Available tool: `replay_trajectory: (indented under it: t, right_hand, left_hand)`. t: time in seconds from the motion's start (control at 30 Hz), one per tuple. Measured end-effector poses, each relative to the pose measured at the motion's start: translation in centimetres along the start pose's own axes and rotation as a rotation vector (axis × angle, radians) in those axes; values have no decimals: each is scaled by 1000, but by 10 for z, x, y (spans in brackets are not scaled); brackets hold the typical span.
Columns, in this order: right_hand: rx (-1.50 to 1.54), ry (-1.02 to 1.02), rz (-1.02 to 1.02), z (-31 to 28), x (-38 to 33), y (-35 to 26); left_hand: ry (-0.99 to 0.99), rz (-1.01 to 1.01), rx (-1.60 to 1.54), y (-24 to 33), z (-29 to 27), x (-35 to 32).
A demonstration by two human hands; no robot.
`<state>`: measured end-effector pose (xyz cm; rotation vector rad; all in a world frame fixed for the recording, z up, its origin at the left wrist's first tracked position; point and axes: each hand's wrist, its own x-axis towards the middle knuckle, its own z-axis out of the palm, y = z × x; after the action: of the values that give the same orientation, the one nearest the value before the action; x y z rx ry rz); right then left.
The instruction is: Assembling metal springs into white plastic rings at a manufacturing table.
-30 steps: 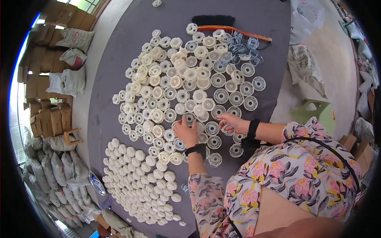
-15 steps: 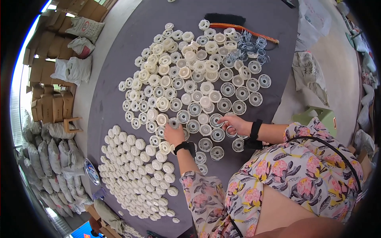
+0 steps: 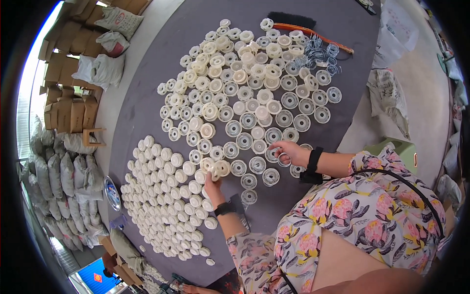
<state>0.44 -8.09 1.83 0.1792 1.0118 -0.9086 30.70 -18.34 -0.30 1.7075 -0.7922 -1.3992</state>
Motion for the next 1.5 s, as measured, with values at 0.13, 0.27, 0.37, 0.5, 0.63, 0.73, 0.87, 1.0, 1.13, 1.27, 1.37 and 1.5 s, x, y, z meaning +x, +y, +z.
replay_trajectory:
  t: [0.13,0.27,0.37,0.5,0.63,0.73,0.87,1.0,1.13,1.27,1.37,1.5]
  right_hand:
    - [-42,-14,-19,8,0,15]
    - [-105,-25,-2,24,-5,28]
    - [-117,15,1,15,1,37]
    - [-128,3,20,22,1,48]
    - [-151,11,26,34,-1,58]
    - [-158,-13,47,41,-3,64]
    - [-176,19,18,33,-6,63]
    - [-180,-3,29,35,-6,66]
    - [-164,13,16,29,-4,62]
    - [-90,61,-25,9,-4,49]
    - [-50,59,-24,4,-4,42]
    - [-49,61,9,12,-4,33]
  left_hand:
    - [-213,-330,106,0,-38,-1]
    - [-92,-163,702,-26,-69,14]
    - [198,317,1037,-20,-44,-11]
    - [-10,399,1060,-26,-55,-52]
    - [-295,579,1161,-41,-64,-97]
    - [-324,493,1155,-47,-74,-96]
    - [-192,298,869,-28,-64,-71]
    - [-70,438,889,-23,-67,-36]
    - [36,704,961,-39,-62,-13]
    - [78,849,1095,-30,-31,-23]
    - [127,887,1052,-17,-15,-18]
    - [28,952,1008,10,19,19]
